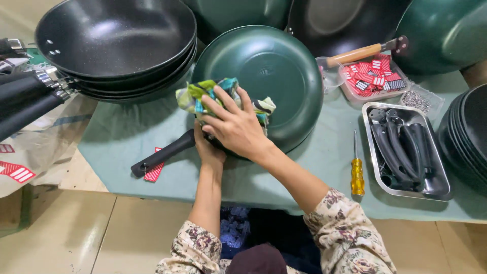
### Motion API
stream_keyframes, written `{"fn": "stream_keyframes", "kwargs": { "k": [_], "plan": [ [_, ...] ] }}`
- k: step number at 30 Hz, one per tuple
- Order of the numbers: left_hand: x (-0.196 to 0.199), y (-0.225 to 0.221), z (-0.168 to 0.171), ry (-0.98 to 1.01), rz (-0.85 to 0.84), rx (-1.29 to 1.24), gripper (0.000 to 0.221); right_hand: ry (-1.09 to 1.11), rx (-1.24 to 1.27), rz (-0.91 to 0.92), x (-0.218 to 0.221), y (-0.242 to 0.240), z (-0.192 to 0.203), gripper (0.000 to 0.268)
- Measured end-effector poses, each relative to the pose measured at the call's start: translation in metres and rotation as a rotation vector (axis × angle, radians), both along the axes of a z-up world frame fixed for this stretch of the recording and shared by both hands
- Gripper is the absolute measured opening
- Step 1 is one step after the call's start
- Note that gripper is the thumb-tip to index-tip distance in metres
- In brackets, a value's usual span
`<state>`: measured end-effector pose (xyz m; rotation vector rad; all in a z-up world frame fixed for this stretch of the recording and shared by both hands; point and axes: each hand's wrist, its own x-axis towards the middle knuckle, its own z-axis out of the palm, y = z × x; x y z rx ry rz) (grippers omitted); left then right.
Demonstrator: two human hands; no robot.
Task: Cleaning woks with a cloth and then attaching a handle to one using a screwdriver
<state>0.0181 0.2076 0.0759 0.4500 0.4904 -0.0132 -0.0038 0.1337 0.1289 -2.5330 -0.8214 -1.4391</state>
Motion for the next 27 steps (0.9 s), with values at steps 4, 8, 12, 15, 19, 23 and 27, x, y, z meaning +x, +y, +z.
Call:
{"fn": "stream_keyframes", "kwargs": {
  "k": [4, 8, 12, 15, 19, 23, 27],
  "plan": [
    [0.0, 0.001, -0.012, -0.091, 0.019, -0.035, 0.051, 0.026, -0.047, 0.042, -0.016, -0.033, 0.001, 0.013],
    [0.0, 0.005, -0.015, -0.076, -0.02, -0.049, 0.053, 0.036, 0.049, -0.113, 0.005, -0.072, 0.009, 0.02],
    [0.0, 0.004, -0.024, -0.087, 0.043, -0.077, 0.051, 0.052, 0.132, -0.258, 0.017, -0.074, -0.001, 0.031],
    [-0.005, 0.001, -0.014, -0.07, 0.018, -0.092, 0.051, 0.035, 0.113, -0.244, -0.009, -0.051, -0.009, 0.032],
    [-0.007, -0.001, -0.004, -0.062, -0.055, -0.057, 0.07, -0.045, 0.055, -0.104, -0.052, -0.032, -0.03, 0.025],
    [0.002, 0.0, -0.027, -0.063, 0.027, -0.048, 0.043, -0.067, -0.015, -0.046, -0.069, -0.05, -0.045, 0.012],
    [0.003, 0.004, -0.025, -0.134, 0.029, -0.054, 0.036, -0.121, 0.084, -0.114, -0.051, -0.07, -0.033, 0.017]
  ]
}}
